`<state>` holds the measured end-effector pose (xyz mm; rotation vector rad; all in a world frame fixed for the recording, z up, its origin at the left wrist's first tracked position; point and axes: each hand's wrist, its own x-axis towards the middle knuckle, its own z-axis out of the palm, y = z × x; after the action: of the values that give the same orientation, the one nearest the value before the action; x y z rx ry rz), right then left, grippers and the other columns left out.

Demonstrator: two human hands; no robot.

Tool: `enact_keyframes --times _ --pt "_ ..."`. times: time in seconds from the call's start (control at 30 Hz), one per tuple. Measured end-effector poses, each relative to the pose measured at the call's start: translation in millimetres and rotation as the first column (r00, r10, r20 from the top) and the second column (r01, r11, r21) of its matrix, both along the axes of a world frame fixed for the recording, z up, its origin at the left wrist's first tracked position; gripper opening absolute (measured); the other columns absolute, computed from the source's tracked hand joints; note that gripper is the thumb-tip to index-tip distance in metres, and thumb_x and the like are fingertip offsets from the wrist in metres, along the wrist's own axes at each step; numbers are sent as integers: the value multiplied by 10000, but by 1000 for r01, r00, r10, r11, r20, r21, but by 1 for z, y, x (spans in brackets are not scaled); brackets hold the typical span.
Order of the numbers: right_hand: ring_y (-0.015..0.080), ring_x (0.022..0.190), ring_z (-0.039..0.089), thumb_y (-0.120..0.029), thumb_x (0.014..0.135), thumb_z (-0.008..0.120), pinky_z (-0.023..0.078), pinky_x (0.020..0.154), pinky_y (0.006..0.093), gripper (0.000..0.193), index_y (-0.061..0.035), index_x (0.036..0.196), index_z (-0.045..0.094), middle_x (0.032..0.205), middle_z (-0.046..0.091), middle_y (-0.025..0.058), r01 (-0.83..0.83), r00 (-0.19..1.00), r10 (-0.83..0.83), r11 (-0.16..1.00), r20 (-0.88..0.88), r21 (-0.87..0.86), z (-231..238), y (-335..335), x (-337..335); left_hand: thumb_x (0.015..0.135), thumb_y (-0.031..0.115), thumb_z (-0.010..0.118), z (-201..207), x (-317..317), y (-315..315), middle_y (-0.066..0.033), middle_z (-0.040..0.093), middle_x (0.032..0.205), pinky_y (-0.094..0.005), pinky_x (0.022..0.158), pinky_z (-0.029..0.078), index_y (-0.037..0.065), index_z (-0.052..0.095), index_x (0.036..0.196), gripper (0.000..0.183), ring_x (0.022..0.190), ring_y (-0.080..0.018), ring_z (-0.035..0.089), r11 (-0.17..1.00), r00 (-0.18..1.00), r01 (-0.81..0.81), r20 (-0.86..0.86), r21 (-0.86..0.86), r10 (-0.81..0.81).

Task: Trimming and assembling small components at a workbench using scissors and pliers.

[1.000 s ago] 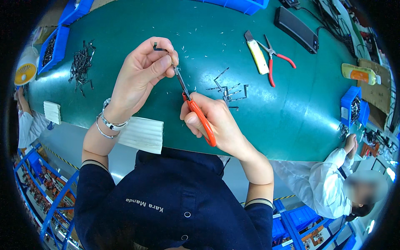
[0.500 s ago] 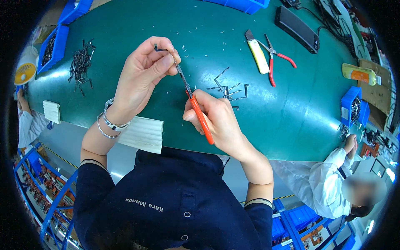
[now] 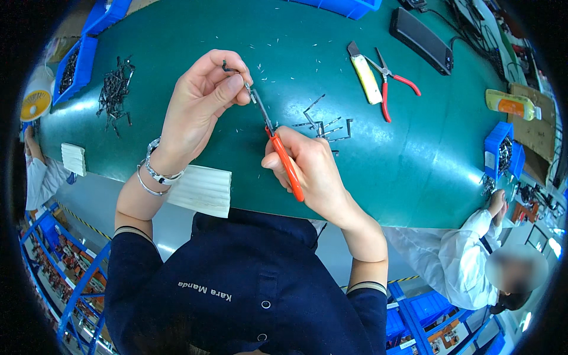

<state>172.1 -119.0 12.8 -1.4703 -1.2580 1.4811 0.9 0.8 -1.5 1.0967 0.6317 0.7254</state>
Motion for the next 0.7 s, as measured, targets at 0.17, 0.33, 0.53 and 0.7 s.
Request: enact_keyframes --times 0.17,0.33,0.53,0.7 --pt "84 454 462 -425 942 594 352 437 247 412 -43 803 527 524 476 7 32 998 -31 999 -56 19 -1 2 0 960 100 590 0 0 -1 -38 601 979 -221 759 498 55 551 1089 142 823 -89 584 1000 1000 -2 -8 -20 1" --pt "80 462 461 -432 949 580 365 448 237 421 -41 806 518 534 461 0 -39 993 40 999 -115 8 0 3 2 958 116 601 1 0 -1 -30 602 977 -218 760 499 62 550 1077 141 827 -80 584 996 999 43 12 -80 -42" --pt "70 461 460 -422 951 566 363 445 227 413 -45 789 518 529 467 -6 -47 986 44 999 -163 -15 6 3 2 957 126 605 1 -1 -1 -16 591 975 -209 768 496 69 542 1080 150 827 -67 580 968 991 110 94 -226 -91" --pt "68 454 456 -294 943 567 359 438 225 302 -45 781 515 527 470 -4 -56 988 53 998 -143 -14 6 3 2 956 127 607 -1 -1 -2 -13 587 981 -207 768 494 74 540 1080 151 822 -64 577 959 988 124 127 -253 -94"
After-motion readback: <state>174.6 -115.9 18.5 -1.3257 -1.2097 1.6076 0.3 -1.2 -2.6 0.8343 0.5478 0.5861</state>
